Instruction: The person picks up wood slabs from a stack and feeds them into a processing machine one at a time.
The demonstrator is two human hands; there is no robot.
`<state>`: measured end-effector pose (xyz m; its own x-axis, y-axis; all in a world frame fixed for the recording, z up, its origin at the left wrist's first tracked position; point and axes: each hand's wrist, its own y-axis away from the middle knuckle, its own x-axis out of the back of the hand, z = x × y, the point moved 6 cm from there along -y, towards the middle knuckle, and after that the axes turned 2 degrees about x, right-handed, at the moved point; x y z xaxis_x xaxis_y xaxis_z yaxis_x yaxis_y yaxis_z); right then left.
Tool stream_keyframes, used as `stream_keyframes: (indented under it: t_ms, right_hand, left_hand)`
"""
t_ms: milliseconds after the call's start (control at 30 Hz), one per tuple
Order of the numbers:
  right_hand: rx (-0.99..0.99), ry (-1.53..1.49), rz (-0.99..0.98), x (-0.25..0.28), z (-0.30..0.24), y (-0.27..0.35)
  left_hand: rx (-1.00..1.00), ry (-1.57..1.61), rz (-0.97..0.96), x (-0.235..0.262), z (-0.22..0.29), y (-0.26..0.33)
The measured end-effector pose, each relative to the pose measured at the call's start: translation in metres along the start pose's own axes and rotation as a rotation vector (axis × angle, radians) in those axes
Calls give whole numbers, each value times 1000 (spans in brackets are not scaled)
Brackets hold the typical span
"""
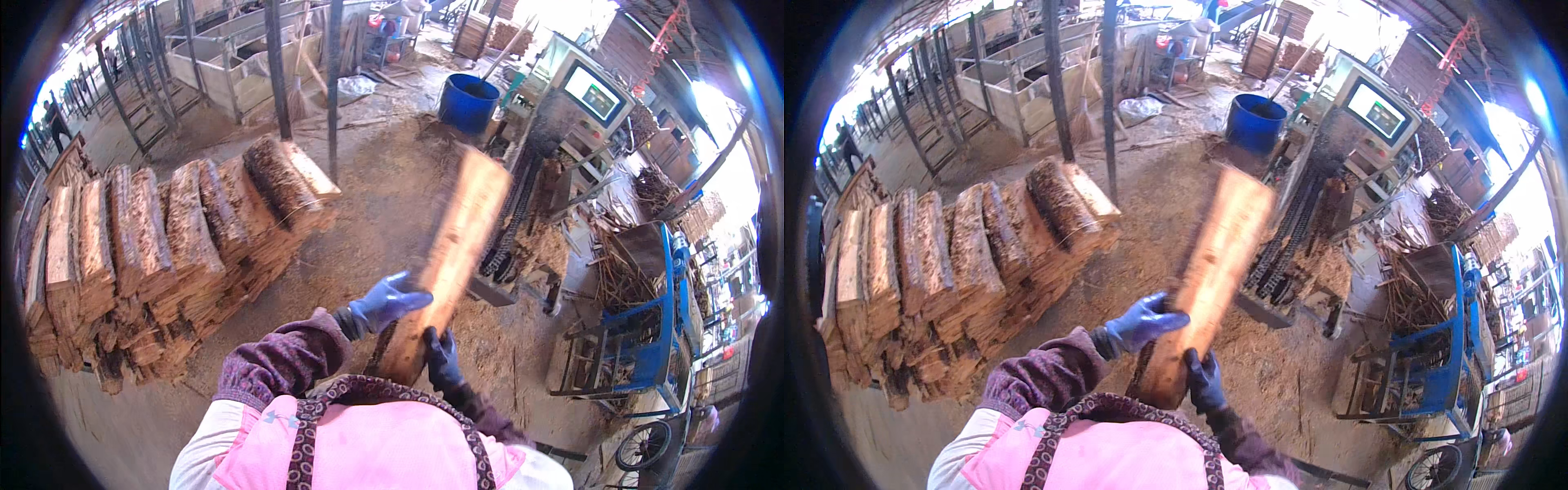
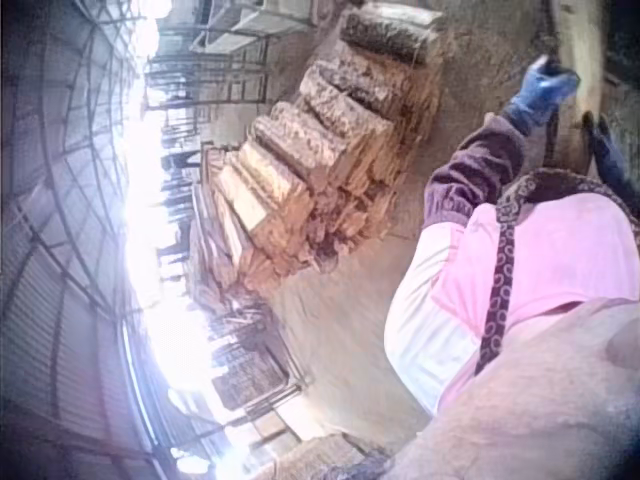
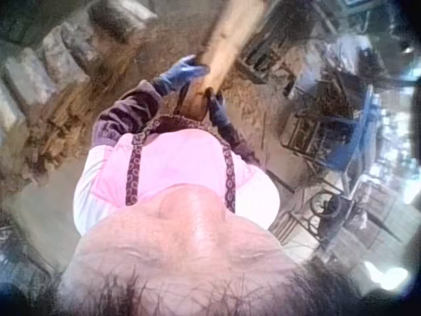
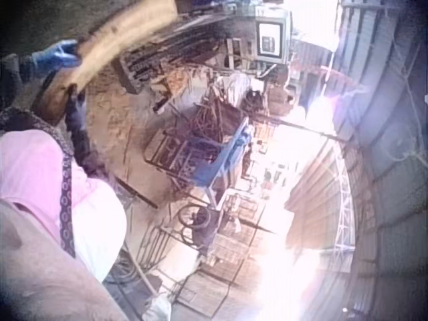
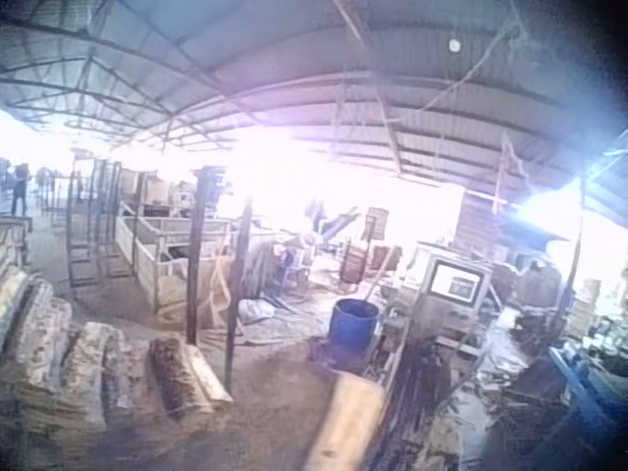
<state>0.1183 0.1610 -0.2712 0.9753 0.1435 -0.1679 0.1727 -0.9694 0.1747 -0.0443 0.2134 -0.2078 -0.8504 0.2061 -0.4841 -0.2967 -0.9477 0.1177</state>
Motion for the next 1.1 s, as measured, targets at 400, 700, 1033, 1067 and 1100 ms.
stream_keyframes:
  t_ms: [400,700,1033,1067,1100]
  right_hand:
    - [108,-58,147,281,21,-271]
    - [756,1205,-308,-44,-23,-332]
    - [865,210,-1422,-602,-76,6]
    - [1121,193,-1411,-631,-108,53]
    - [1175,233,-1358,-670,-113,68]
  left_hand:
    - [432,-297,234,77,-59,63]
    - [334,-285,1017,195,-97,247]
    - [-130,-759,1470,301,-70,409]
    - [-188,-814,1488,300,-64,423]
    - [-61,-757,1449,306,-48,422]
